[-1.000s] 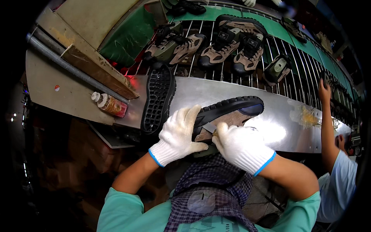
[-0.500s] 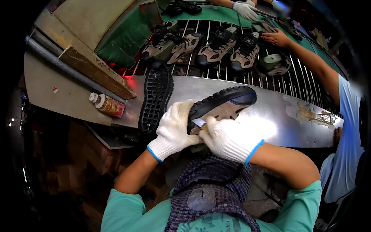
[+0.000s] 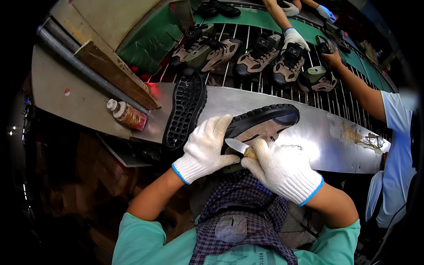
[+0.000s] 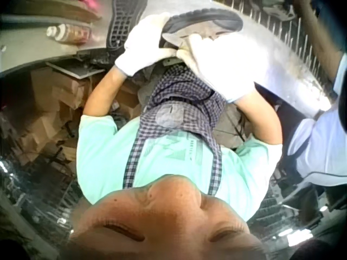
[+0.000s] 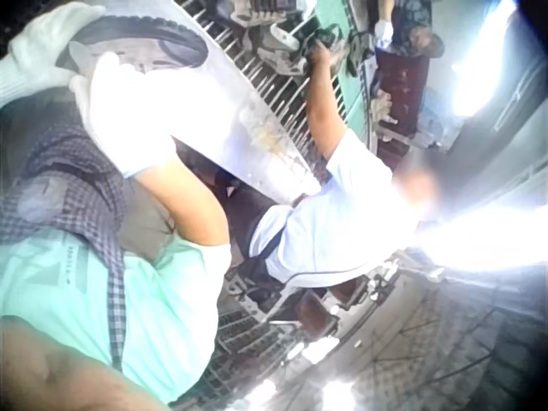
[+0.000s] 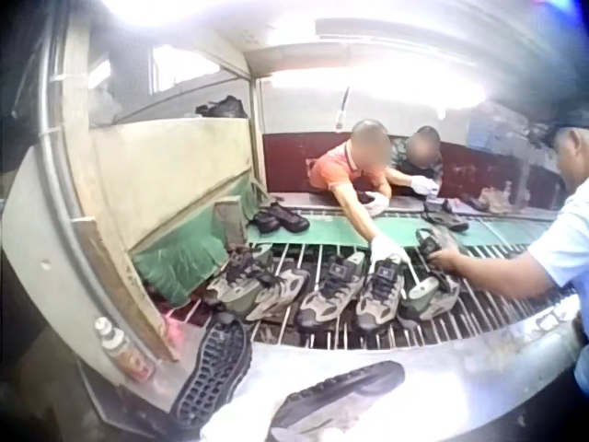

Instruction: The person picks up shoe soles and uppers from a conveyor belt, fits them together, and uses a handheld knife to trim excess material from the edges.

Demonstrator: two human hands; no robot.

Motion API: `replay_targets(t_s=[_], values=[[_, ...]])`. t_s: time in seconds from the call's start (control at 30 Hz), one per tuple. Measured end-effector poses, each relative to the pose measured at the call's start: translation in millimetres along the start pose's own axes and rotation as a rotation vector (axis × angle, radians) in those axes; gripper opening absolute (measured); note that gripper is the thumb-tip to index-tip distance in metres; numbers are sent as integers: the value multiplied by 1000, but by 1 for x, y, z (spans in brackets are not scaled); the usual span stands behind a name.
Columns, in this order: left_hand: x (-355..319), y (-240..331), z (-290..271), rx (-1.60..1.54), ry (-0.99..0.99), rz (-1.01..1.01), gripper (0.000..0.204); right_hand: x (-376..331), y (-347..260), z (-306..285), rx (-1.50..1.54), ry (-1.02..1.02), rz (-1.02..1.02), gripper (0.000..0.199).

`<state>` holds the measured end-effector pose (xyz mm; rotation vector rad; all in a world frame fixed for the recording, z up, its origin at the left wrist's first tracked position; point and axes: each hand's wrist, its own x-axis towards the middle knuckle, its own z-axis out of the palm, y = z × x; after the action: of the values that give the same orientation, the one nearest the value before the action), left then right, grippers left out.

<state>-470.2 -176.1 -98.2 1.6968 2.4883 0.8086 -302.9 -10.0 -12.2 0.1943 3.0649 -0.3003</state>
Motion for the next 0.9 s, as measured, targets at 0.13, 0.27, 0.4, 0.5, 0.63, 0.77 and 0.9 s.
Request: replay_targets(t_s=[0.13,0.27,0.4,0.5,0.63,0.77,0.9], values=[[0,3,-3,-16,-19,9,109,10,13,31,-16,-62,44,37],[-4,-1,-4,0,-26,3,109,4,43,28,15,-99,181,37],[-5,-5,-5,-22,29,49,111,-36,105,45,-33,181,253,36],[1,-5,-1,2,38,106,113,-95,190,83,31,151,615,37],[15,-13,-2,-19,-27,207,112,-126,211,82,-46,146,797,41],[56,-7,-3,-108,-177,278,108,-86,185,37,-165,229,478,85],[84,8,3,-118,-256,316,107,-43,154,26,60,242,284,97]])
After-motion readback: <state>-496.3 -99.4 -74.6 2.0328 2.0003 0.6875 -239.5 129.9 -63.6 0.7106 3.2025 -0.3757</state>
